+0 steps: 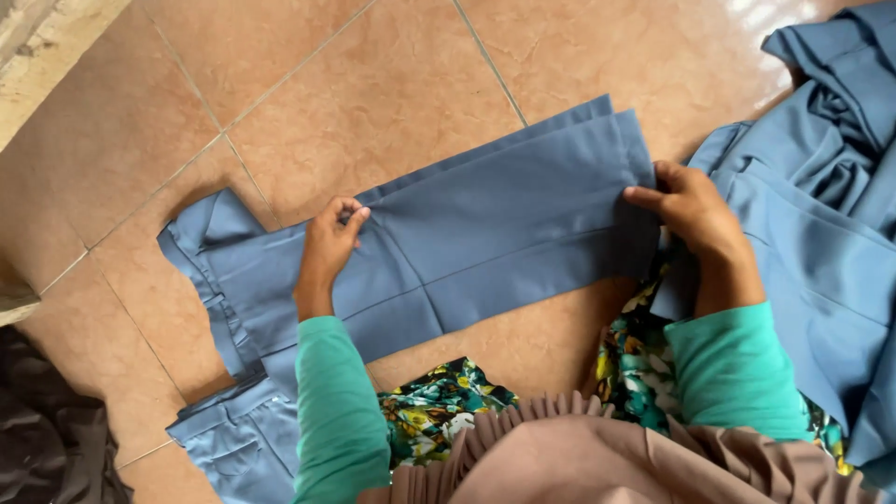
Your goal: The person is folding multiple pairs of trousers and stacking them neatly on the floor.
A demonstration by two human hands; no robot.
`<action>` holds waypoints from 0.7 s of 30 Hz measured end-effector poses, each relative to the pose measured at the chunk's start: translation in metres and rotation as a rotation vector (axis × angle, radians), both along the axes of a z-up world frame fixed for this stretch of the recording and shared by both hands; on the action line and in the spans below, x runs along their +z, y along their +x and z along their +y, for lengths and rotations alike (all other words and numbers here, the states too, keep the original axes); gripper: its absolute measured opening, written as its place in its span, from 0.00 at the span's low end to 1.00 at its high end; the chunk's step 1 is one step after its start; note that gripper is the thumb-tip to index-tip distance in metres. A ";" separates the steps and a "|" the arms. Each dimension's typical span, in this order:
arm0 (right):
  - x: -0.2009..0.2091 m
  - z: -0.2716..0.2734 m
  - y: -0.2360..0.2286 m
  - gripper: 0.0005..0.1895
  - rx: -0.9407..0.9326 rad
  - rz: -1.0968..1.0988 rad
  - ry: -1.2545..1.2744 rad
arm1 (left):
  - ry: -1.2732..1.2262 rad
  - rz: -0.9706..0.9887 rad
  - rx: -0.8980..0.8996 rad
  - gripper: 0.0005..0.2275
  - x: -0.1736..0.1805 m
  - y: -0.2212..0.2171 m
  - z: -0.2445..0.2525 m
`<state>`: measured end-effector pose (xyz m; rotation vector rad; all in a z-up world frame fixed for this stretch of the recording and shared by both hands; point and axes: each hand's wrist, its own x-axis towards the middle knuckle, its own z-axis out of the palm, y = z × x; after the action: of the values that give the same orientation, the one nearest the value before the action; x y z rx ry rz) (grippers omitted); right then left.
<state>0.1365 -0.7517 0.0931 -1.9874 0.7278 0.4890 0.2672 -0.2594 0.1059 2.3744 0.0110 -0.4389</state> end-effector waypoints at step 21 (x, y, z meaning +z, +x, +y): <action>-0.029 0.032 0.007 0.30 0.129 0.181 -0.387 | 0.113 -0.466 0.156 0.20 -0.033 -0.121 -0.078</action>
<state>0.1438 -0.7200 0.0641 -2.3844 0.8596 0.6491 0.1467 -0.3372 0.0724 2.5095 0.0073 0.1987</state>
